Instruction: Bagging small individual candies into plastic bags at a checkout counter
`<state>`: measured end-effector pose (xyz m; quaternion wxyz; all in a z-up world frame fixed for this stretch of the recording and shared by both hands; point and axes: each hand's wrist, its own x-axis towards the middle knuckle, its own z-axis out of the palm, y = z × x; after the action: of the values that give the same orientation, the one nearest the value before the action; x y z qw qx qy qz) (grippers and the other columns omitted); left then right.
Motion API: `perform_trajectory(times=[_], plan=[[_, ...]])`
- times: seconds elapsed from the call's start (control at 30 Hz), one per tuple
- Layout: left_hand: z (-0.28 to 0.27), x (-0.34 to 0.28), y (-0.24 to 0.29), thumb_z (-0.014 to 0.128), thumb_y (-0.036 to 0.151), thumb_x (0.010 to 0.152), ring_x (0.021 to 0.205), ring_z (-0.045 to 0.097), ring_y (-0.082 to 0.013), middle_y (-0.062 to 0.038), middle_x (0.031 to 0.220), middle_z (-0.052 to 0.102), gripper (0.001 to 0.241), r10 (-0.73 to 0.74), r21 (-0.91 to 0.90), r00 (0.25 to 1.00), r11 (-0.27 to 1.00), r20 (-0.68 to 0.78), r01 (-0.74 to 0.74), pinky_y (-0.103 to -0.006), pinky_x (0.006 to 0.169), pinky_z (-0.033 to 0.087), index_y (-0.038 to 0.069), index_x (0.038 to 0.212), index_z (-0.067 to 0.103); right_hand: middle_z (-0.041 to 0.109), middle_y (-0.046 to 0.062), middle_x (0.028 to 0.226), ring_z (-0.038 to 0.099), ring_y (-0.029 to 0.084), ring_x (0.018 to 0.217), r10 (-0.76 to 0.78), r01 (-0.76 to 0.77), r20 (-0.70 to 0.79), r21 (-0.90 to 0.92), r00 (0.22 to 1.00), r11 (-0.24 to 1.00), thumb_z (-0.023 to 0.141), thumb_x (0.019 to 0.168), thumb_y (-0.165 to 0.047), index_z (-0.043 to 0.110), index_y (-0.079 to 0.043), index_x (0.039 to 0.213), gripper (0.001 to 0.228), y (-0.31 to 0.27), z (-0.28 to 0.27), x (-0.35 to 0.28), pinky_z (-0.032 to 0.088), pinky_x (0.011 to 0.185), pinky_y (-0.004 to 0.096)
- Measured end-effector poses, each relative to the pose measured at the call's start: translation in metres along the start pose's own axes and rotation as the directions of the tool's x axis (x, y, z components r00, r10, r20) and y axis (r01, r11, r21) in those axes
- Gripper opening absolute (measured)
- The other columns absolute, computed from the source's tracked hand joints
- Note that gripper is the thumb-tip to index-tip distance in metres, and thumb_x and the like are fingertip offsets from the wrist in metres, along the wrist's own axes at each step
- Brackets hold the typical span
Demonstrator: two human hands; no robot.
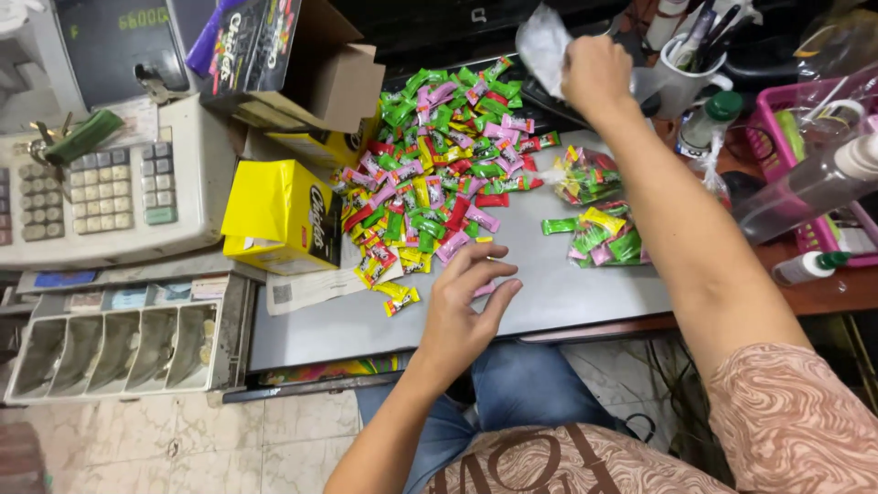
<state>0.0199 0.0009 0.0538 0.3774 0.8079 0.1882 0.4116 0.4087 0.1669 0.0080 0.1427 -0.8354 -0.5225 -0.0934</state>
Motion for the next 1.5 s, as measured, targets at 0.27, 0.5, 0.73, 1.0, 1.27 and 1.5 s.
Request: perform_trajectory(times=[0.27, 0.5, 0.73, 1.0, 1.27, 1.5], plan=[[-0.027, 0.007, 0.014, 0.071, 0.005, 0.096, 0.106, 0.071, -0.0266, -0.015, 0.112, 0.068, 0.006, 0.005, 0.001, 0.992, 1.000, -0.129, -0.005, -0.0370, 0.096, 0.056, 0.003, 0.101, 0.072, 0.059, 0.016, 0.081, 0.058, 0.034, 0.075, -0.454, 0.591, -0.390, 0.401, 0.802, 0.700, 0.065, 0.103, 0.000, 0.058, 0.000, 0.093, 0.012, -0.022, -0.097, -0.086, 0.038, 0.070, 0.045], [-0.063, 0.024, 0.051, 0.068, 0.000, 0.099, 0.105, 0.070, -0.0275, -0.015, 0.110, 0.070, 0.012, 0.137, 0.146, 0.938, 0.985, -0.319, -0.094, -0.0379, 0.098, 0.056, 0.002, 0.111, 0.071, 0.069, 0.023, 0.107, 0.065, 0.034, 0.089, -0.554, 0.734, -0.482, 0.470, 0.679, 0.490, 0.047, 0.090, 0.019, 0.066, 0.016, 0.119, 0.035, -0.056, -0.146, -0.185, 0.045, 0.123, 0.067], [-0.078, 0.038, 0.074, 0.063, 0.000, 0.105, 0.126, 0.058, -0.0379, -0.020, 0.135, 0.054, 0.014, 0.300, 0.308, 0.943, 0.919, -0.146, -0.245, -0.0488, 0.106, 0.049, 0.006, 0.116, 0.069, 0.071, 0.025, 0.125, 0.070, 0.036, 0.120, -0.620, 0.722, -0.404, 0.539, 0.673, 0.433, 0.043, 0.090, 0.019, 0.065, 0.005, 0.116, 0.038, -0.076, -0.158, -0.212, 0.035, 0.128, 0.066], [-0.071, 0.043, 0.061, 0.062, -0.003, 0.092, 0.137, 0.047, -0.0422, -0.018, 0.154, 0.039, 0.025, 0.278, 0.537, 0.949, 0.783, 0.147, -0.313, -0.0576, 0.113, 0.045, 0.007, 0.111, 0.073, 0.072, 0.019, 0.120, 0.070, 0.035, 0.122, -0.700, 0.797, -0.427, 0.489, 0.573, 0.354, 0.040, 0.085, 0.022, 0.067, 0.006, 0.115, 0.043, -0.086, -0.157, -0.220, 0.031, 0.128, 0.066], [-0.060, 0.034, 0.017, 0.058, 0.007, 0.090, 0.101, 0.061, -0.0232, 0.000, 0.103, 0.060, 0.015, 0.253, 0.685, 0.948, 0.658, 0.190, -0.313, -0.0367, 0.070, 0.049, 0.019, 0.095, 0.065, 0.074, 0.020, 0.110, 0.071, 0.042, 0.110, -0.640, 0.727, -0.415, 0.589, 0.647, 0.353, 0.056, 0.098, 0.006, 0.070, 0.004, 0.106, 0.016, -0.098, -0.149, -0.229, 0.039, 0.115, 0.066], [-0.060, 0.033, 0.032, 0.051, 0.007, 0.099, 0.088, 0.064, -0.0248, -0.003, 0.092, 0.057, 0.010, 0.273, 0.609, 0.956, 0.743, 0.106, -0.280, -0.0361, 0.063, 0.053, 0.012, 0.092, 0.057, 0.060, 0.030, 0.134, 0.058, 0.051, 0.126, -0.638, 0.632, -0.330, 0.702, 0.696, 0.327, 0.081, 0.064, -0.073, 0.052, 0.003, 0.143, 0.113, -0.085, -0.095, -0.249, 0.046, 0.105, 0.065]])
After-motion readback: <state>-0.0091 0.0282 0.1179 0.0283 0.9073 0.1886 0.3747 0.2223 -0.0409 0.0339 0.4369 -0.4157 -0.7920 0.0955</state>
